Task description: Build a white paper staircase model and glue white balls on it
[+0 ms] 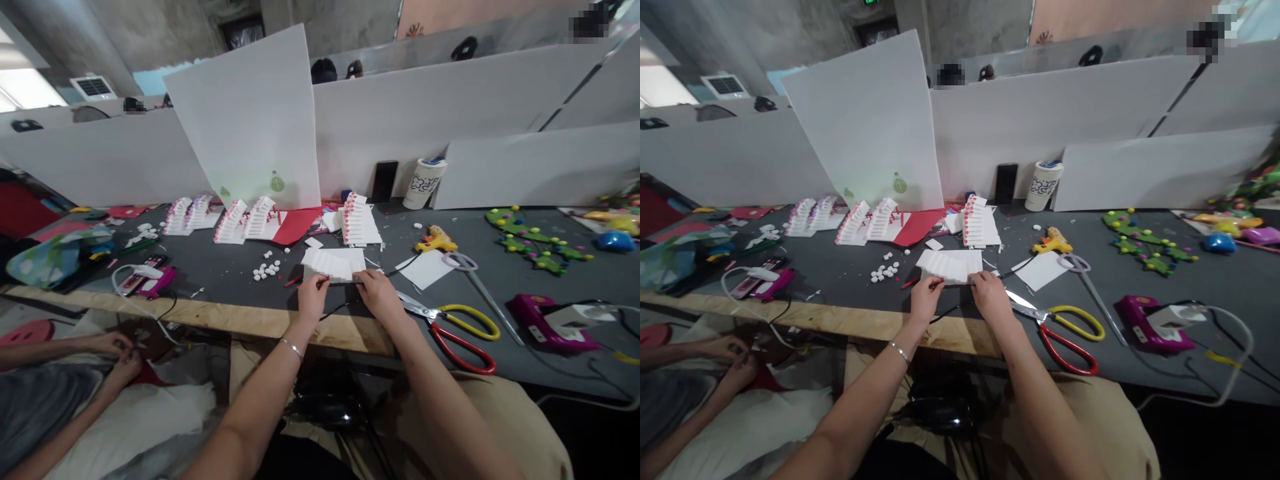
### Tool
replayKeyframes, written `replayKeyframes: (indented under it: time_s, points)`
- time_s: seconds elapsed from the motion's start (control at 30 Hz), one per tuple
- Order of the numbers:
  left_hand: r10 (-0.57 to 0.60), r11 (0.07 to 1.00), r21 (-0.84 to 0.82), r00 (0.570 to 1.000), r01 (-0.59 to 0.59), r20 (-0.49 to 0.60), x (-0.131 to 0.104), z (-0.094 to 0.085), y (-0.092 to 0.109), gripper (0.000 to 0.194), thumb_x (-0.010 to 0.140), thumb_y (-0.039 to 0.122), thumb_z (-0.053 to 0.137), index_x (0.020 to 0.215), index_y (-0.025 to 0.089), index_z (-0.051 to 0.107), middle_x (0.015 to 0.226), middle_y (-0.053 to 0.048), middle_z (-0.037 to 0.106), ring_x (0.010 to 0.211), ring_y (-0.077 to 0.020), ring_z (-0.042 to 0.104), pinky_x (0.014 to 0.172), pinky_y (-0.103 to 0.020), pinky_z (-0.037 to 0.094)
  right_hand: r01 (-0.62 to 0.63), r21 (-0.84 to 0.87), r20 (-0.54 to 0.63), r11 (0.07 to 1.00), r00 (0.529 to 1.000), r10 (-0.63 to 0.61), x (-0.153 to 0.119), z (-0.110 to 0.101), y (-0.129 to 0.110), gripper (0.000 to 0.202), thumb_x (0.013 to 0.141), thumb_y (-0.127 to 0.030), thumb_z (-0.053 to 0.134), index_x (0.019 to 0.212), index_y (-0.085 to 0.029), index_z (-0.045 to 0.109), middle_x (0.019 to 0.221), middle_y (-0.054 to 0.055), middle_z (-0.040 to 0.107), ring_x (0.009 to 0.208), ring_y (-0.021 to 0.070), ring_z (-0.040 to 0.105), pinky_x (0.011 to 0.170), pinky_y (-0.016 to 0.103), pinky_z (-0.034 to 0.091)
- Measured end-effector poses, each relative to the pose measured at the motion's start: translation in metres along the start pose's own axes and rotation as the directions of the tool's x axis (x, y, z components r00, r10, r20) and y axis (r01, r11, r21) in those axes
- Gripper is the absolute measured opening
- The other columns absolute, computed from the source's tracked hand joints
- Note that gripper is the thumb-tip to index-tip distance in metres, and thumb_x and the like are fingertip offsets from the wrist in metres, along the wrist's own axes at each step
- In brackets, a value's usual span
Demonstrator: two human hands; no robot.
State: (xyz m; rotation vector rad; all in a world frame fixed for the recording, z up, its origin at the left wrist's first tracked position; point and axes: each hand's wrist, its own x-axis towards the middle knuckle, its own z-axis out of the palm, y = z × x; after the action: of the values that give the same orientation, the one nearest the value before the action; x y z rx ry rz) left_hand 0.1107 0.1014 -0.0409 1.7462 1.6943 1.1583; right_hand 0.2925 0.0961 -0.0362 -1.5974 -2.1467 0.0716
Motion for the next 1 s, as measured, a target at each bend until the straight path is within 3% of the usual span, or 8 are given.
replayKeyframes:
  time_s: [0.7, 1.0]
  points:
    - [-0.005, 0.997, 0.073, 1.000, 0.003, 0.025, 0.010, -0.001, -0.006, 0.008, 0.079, 0.012, 0.068, 0.077, 0.018, 0.073, 0.077, -0.004, 0.069, 0.076, -0.0167, 0.064, 0.077, -0.031, 0.051, 0.004, -0.025, -0.001, 1.000, 1.000, -0.004, -0.001, 0.004, 0.000, 0.030, 0.086, -0.009, 0.051, 0.112, -0.017, 0.066, 0.106, 0.012, 0.066, 0.097, 0.0239, 0.058, 0.086, 0.033, 0.043]
    - [-0.061, 0.998, 0.007, 0.995, 0.061, 0.073, 0.011, -0.002, -0.005, 0.013, 0.084, 0.009, 0.059, 0.082, 0.015, 0.071, 0.086, -0.004, 0.067, 0.054, -0.0083, 0.058, 0.050, -0.021, 0.050, 0.002, -0.028, 0.006, 1.000, 1.000, -0.001, -0.002, 0.004, -0.001, 0.029, 0.087, -0.009, 0.051, 0.111, -0.016, 0.065, 0.107, 0.012, 0.066, 0.097, 0.0239, 0.058, 0.084, 0.032, 0.043]
